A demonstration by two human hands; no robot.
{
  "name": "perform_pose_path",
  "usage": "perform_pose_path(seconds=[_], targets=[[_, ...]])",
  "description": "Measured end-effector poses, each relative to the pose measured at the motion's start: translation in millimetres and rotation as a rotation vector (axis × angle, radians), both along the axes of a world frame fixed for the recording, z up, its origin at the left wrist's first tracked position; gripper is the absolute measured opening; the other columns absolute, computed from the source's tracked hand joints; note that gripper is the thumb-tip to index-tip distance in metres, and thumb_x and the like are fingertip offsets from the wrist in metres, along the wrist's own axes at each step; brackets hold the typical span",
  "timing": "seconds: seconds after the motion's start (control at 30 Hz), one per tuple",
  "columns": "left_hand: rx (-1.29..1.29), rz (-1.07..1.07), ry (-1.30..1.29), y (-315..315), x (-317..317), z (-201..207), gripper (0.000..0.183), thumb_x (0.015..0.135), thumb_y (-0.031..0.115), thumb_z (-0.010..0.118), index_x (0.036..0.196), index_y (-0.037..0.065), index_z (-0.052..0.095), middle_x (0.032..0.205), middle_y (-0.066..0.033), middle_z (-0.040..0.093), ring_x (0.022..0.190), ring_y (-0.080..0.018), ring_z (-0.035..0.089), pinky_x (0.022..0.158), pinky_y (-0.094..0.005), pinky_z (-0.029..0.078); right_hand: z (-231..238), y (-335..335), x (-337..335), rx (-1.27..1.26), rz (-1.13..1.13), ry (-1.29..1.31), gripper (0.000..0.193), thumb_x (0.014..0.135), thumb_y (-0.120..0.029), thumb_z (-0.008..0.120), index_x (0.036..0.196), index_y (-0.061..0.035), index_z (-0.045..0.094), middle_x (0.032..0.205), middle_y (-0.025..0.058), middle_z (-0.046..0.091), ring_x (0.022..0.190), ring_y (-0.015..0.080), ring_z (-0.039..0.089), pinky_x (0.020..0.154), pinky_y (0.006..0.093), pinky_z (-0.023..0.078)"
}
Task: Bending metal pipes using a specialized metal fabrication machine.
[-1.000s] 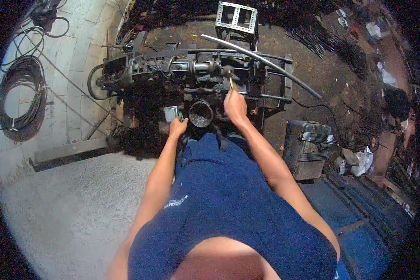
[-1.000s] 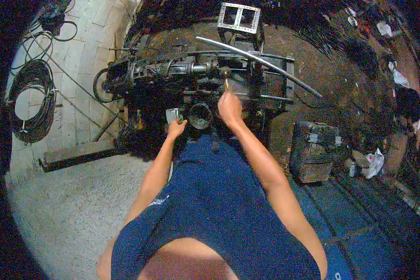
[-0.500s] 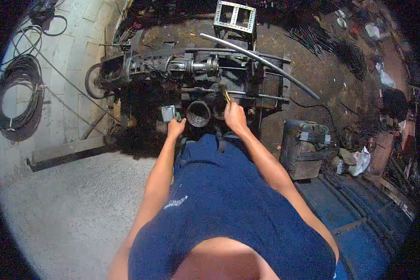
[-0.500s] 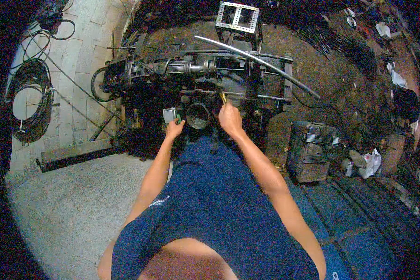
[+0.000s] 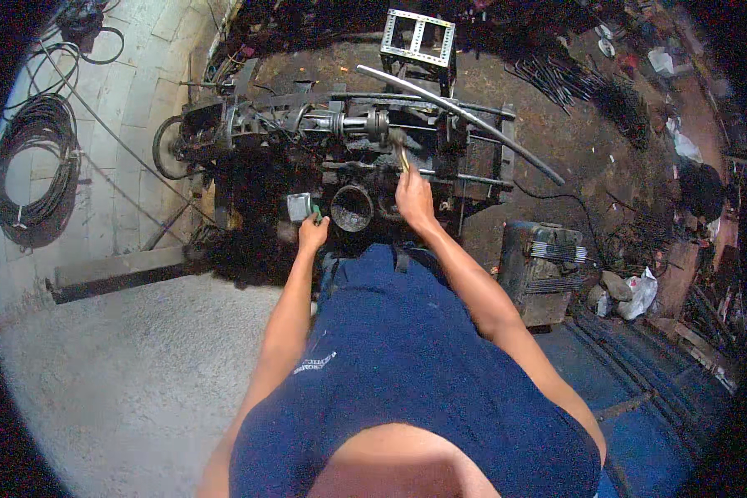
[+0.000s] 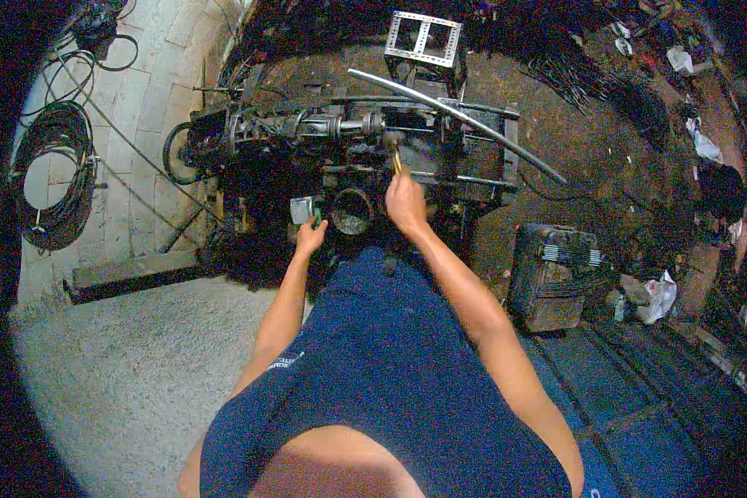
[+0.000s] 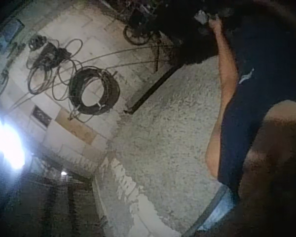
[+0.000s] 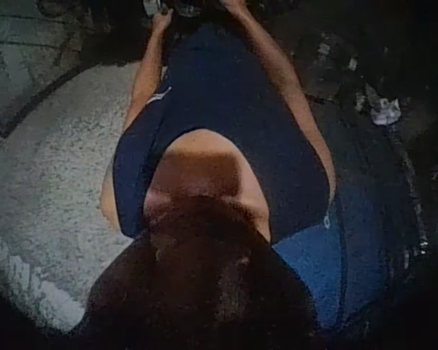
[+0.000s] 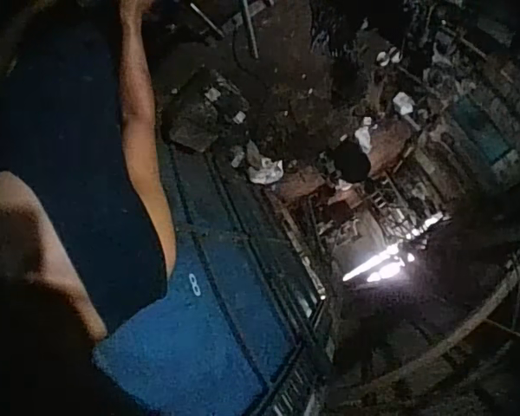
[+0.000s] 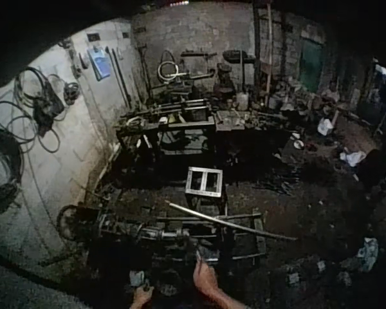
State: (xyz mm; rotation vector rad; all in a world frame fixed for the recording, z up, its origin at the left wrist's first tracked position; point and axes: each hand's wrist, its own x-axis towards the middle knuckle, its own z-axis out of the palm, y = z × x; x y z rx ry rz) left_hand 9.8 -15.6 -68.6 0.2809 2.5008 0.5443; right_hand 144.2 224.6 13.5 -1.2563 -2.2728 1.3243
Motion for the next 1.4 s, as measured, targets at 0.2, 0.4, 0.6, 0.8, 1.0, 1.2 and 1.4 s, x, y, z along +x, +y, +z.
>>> perform_pose_path(seconds=[0.2, 0.4, 0.6, 0.8, 1.0, 1.2, 1.4], targets=[[0.000, 0.023, -0.022, 5.1, 1.4, 3.6, 0.054, 0.081, 0.039, 0.061, 0.118, -0.001, 0.056, 0.107, -0.0245, 0.061, 0.102, -0.0374, 0.058, 0.087, -0.0408, 0.045, -6.3, 9.5, -31.2, 0.038, -0.057, -0.043, 0.032, 0.091, -0.020, 0.043, 0.107, 0.0054, 0.053, 0.079, 0.0316, 0.060, 0.077, 0.0502, 0.057, 0.069, 0.0566, 0.044], [0.057, 0.032, -0.086, -14.0, -7.1, -22.3, 0.054, 0.082, 0.038, 0.060, 0.119, -0.001, 0.055, 0.108, -0.0243, 0.061, 0.102, -0.0361, 0.059, 0.087, -0.0393, 0.045, -5.7, -3.5, 7.1, -0.113, 0.074, -0.183, 0.033, 0.089, -0.021, 0.044, 0.109, 0.0035, 0.055, 0.087, 0.0317, 0.059, 0.089, 0.0466, 0.057, 0.079, 0.0526, 0.043], [0.082, 0.026, -0.025, -9.6, -2.3, -14.1, 0.053, 0.082, 0.037, 0.059, 0.118, -0.002, 0.056, 0.102, -0.0231, 0.063, 0.097, -0.0360, 0.060, 0.084, -0.0381, 0.046, -11.4, -15.8, 48.0, -0.135, 0.013, -0.034, 0.032, 0.088, -0.020, 0.042, 0.105, 0.0038, 0.054, 0.081, 0.0319, 0.059, 0.082, 0.0488, 0.057, 0.074, 0.0551, 0.043], [0.032, 0.011, -0.013, 4.1, 1.4, 5.5, 0.052, 0.082, 0.035, 0.059, 0.118, -0.002, 0.056, 0.101, -0.0228, 0.064, 0.096, -0.0351, 0.061, 0.083, -0.0382, 0.046, -20.5, -18.0, 50.1, -0.081, 0.029, 0.040, 0.034, 0.088, -0.020, 0.042, 0.108, 0.0042, 0.054, 0.080, 0.0317, 0.059, 0.082, 0.0487, 0.057, 0.074, 0.0539, 0.044], [0.045, 0.030, 0.002, 5.1, 6.0, 10.8, 0.050, 0.082, 0.033, 0.060, 0.119, -0.001, 0.056, 0.102, -0.0218, 0.064, 0.096, -0.0338, 0.061, 0.084, -0.0376, 0.046, -20.7, -15.1, 46.9, -0.064, 0.065, 0.026, 0.033, 0.089, -0.020, 0.043, 0.110, 0.0046, 0.053, 0.077, 0.0315, 0.059, 0.079, 0.0484, 0.057, 0.071, 0.0546, 0.043], [0.053, 0.039, 0.008, 0.0, 7.6, 0.9, 0.051, 0.082, 0.032, 0.060, 0.121, 0.000, 0.054, 0.105, -0.0208, 0.063, 0.099, -0.0326, 0.061, 0.086, -0.0373, 0.046, -26.1, -14.6, 48.2, -0.004, 0.040, 0.023, 0.033, 0.091, -0.020, 0.044, 0.109, 0.0070, 0.052, 0.074, 0.0304, 0.059, 0.075, 0.0471, 0.058, 0.069, 0.0547, 0.044], [0.062, 0.041, 0.017, -6.0, 10.1, -7.1, 0.050, 0.083, 0.032, 0.060, 0.121, 0.001, 0.055, 0.103, -0.0211, 0.064, 0.098, -0.0331, 0.061, 0.085, -0.0373, 0.046, -28.0, -12.0, 48.8, 0.003, -0.017, -0.008, 0.033, 0.090, -0.019, 0.044, 0.109, 0.0068, 0.052, 0.077, 0.0314, 0.059, 0.076, 0.0464, 0.059, 0.068, 0.0543, 0.045]])
